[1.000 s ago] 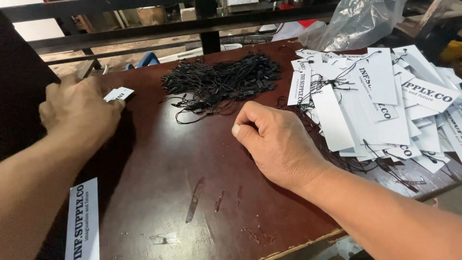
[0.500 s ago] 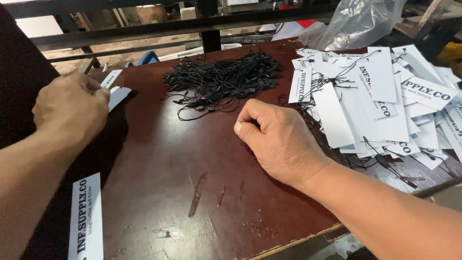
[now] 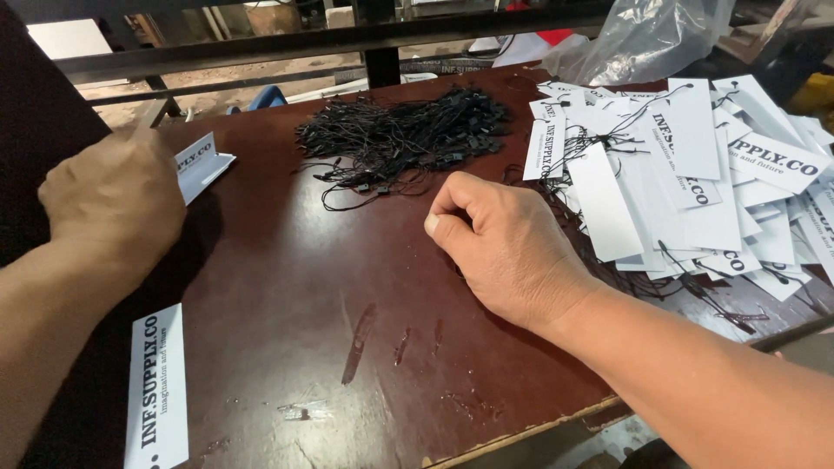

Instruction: A worker manually attaches plastic string fasteners to paper hang tags at a workbench.

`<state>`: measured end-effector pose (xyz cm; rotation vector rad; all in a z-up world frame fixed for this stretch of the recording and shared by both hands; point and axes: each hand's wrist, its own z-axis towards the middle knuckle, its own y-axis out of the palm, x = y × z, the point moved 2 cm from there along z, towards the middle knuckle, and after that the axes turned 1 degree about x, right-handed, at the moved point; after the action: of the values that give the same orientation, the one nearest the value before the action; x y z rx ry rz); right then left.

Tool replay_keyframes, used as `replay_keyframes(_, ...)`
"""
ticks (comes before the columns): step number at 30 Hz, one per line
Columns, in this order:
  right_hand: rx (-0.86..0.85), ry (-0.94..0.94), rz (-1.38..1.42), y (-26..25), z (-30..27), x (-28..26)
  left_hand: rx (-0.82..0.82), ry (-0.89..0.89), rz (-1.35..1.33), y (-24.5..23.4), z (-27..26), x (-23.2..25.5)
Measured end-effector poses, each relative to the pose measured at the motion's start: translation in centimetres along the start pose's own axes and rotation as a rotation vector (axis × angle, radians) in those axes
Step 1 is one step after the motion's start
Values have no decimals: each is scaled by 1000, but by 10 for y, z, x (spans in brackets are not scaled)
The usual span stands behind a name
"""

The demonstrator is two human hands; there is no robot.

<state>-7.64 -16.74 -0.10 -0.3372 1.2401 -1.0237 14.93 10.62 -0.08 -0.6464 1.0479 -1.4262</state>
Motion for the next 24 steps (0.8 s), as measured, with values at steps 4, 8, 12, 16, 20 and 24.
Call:
replay_keyframes(4,2,-20,-10,1,1,0,7,16,11,0,-3,3)
replay_keyframes(8,-3,12,-1,0,0,-1,22,30,43,7,-1,3)
replay_keyframes(12,-6,15,8,0,0,-1,-30,-20,-61,-6,-11,11)
replay_keyframes(16,-7,17,18,-1,-1,-1,-102,-124,-210,-10,-20,13)
replay_keyframes(20,-4,14,18,-1,-1,0,-154,-251,-316,-6,-11,5)
replay_keyframes(24,-12,40,20,-2,-1,-2,-156,-274,-388,-11,-10,1)
